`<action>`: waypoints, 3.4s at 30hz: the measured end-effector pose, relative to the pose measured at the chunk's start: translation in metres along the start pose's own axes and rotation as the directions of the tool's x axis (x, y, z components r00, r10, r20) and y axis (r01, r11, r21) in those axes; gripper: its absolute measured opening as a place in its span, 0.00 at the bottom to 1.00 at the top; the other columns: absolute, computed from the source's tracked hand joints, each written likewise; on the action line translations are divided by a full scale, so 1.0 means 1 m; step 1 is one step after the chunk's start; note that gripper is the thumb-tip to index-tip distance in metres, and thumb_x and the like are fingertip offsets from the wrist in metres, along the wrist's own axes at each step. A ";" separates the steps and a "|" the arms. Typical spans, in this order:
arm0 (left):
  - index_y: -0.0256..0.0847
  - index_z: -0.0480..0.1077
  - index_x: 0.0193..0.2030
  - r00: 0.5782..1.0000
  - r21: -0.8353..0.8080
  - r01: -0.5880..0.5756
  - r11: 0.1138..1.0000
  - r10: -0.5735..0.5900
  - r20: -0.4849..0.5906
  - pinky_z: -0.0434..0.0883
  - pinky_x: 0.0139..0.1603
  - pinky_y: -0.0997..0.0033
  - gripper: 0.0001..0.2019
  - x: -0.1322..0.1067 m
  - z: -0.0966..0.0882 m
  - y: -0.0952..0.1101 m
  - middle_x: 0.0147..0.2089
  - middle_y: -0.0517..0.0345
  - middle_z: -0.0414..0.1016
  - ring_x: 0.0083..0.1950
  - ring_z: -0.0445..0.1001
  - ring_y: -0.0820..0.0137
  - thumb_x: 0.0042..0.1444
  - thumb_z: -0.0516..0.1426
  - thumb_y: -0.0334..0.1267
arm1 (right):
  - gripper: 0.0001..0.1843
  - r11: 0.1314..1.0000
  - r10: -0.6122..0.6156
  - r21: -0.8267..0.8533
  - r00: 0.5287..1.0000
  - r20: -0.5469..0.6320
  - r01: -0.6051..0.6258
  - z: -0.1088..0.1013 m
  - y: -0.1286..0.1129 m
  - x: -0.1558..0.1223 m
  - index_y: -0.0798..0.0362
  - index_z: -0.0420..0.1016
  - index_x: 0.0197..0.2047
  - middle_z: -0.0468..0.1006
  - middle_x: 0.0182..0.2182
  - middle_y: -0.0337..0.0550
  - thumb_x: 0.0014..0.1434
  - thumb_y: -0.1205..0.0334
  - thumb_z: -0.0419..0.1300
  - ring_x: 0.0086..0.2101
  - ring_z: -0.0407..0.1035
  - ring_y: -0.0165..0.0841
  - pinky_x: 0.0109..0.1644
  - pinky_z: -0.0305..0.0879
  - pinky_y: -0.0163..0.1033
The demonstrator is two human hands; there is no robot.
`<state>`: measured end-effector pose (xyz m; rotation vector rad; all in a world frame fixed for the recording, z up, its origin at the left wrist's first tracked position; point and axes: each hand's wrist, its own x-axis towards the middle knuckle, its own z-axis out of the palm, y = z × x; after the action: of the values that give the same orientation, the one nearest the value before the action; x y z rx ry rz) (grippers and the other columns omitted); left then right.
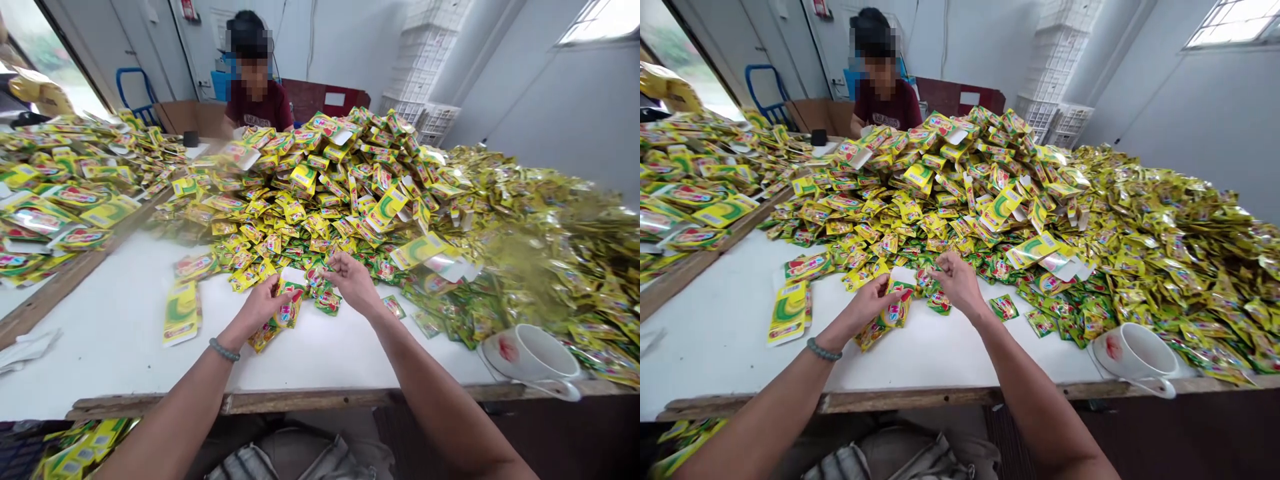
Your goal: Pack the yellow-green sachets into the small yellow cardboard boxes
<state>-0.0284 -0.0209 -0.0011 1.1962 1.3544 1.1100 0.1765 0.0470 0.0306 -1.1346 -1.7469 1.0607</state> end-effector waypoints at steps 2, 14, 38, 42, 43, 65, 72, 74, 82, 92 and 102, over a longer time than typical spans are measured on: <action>0.38 0.72 0.40 0.999 -0.055 0.000 0.998 0.002 0.033 0.73 0.41 0.67 0.19 -0.001 0.000 0.001 0.36 0.57 0.77 0.40 0.76 0.64 0.46 0.68 0.48 | 0.20 0.990 0.004 0.141 1.000 0.004 -0.004 0.013 -0.003 0.013 0.50 0.70 0.38 0.65 0.24 0.32 0.49 0.46 0.68 0.24 0.59 0.28 0.29 0.61 0.36; 0.39 0.67 0.57 0.992 -0.127 0.104 0.986 -0.093 0.089 0.72 0.31 0.71 0.31 -0.004 -0.009 0.004 0.31 0.58 0.79 0.30 0.78 0.66 0.49 0.67 0.50 | 0.21 0.990 0.021 0.133 0.981 0.193 -0.047 0.026 0.022 0.008 0.52 0.70 0.28 0.64 0.23 0.34 0.49 0.43 0.67 0.25 0.57 0.28 0.29 0.54 0.35; 0.36 0.68 0.59 0.982 -0.272 0.172 0.947 -0.187 -0.033 0.74 0.36 0.68 0.40 -0.006 -0.012 0.011 0.29 0.57 0.81 0.32 0.80 0.64 0.39 0.71 0.49 | 0.13 0.911 -0.132 -0.409 0.981 -0.144 0.062 0.014 0.042 0.012 0.51 0.78 0.37 0.79 0.28 0.41 0.65 0.59 0.53 0.29 0.71 0.34 0.37 0.64 0.37; 0.37 0.70 0.59 0.985 -0.195 0.159 0.968 -0.169 -0.033 0.72 0.33 0.70 0.37 -0.006 -0.012 0.006 0.27 0.60 0.79 0.30 0.78 0.65 0.42 0.70 0.48 | 0.14 0.980 -0.128 -0.178 0.962 -0.241 0.085 0.015 0.029 0.009 0.51 0.72 0.33 0.68 0.22 0.35 0.65 0.54 0.52 0.24 0.61 0.30 0.30 0.58 0.34; 0.37 0.71 0.58 0.987 -0.161 0.151 0.975 -0.158 -0.035 0.71 0.31 0.71 0.36 -0.007 -0.012 0.004 0.25 0.61 0.77 0.29 0.78 0.66 0.42 0.70 0.48 | 0.14 0.983 -0.144 -0.148 0.962 -0.230 0.112 0.016 0.026 0.008 0.51 0.72 0.33 0.68 0.23 0.35 0.65 0.54 0.52 0.24 0.60 0.30 0.30 0.58 0.34; 0.34 0.71 0.52 0.988 -0.251 0.146 0.957 -0.154 -0.013 0.73 0.42 0.65 0.38 -0.010 -0.001 0.006 0.38 0.51 0.83 0.37 0.79 0.64 0.38 0.71 0.57 | 0.06 0.971 -0.221 -0.089 0.974 0.041 0.224 0.032 0.016 -0.006 0.51 0.78 0.39 0.80 0.31 0.40 0.57 0.62 0.65 0.31 0.73 0.33 0.37 0.69 0.37; 0.35 0.72 0.49 0.991 -0.299 0.125 0.946 -0.136 -0.017 0.73 0.42 0.66 0.34 -0.010 0.000 0.007 0.38 0.52 0.82 0.38 0.80 0.65 0.39 0.71 0.55 | 0.04 0.896 -0.318 -0.330 0.948 -0.013 0.297 0.037 0.012 -0.010 0.48 0.81 0.37 0.81 0.33 0.43 0.57 0.64 0.67 0.38 0.72 0.38 0.44 0.67 0.43; 0.36 0.72 0.49 0.990 -0.339 0.135 0.931 -0.138 0.016 0.74 0.41 0.66 0.32 -0.011 -0.001 0.009 0.37 0.53 0.83 0.37 0.80 0.63 0.40 0.71 0.53 | 0.04 0.895 -0.290 -0.361 0.957 -0.022 0.263 0.036 0.014 -0.008 0.48 0.82 0.37 0.80 0.33 0.44 0.55 0.64 0.69 0.40 0.71 0.40 0.45 0.66 0.45; 0.35 0.72 0.48 0.984 -0.384 0.177 0.906 -0.168 0.058 0.75 0.37 0.67 0.30 -0.013 -0.004 0.012 0.33 0.53 0.82 0.33 0.81 0.63 0.41 0.72 0.49 | 0.05 0.919 -0.244 -0.318 0.970 0.007 0.233 0.035 0.010 -0.010 0.47 0.82 0.36 0.79 0.35 0.44 0.54 0.62 0.71 0.43 0.70 0.41 0.52 0.60 0.50; 0.36 0.74 0.50 0.994 -0.336 0.113 0.935 -0.111 0.025 0.75 0.37 0.68 0.30 -0.009 -0.002 0.004 0.35 0.53 0.83 0.34 0.80 0.64 0.43 0.70 0.51 | 0.06 0.981 -0.131 -0.096 0.943 0.307 0.168 0.034 -0.005 -0.014 0.47 0.81 0.38 0.81 0.44 0.43 0.64 0.59 0.61 0.61 0.64 0.42 0.61 0.57 0.51; 0.43 0.64 0.54 0.996 -0.395 0.057 0.917 -0.080 -0.043 0.70 0.28 0.73 0.31 -0.012 0.013 0.014 0.28 0.64 0.77 0.25 0.74 0.71 0.47 0.69 0.48 | 0.12 0.992 -0.118 0.060 0.990 0.077 0.113 0.042 0.003 -0.014 0.51 0.77 0.38 0.80 0.35 0.42 0.56 0.52 0.68 0.39 0.73 0.36 0.48 0.68 0.45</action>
<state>-0.0139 -0.0314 0.0127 0.8216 1.1351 1.3012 0.1436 0.0249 0.0110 -0.9561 -1.8115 1.0906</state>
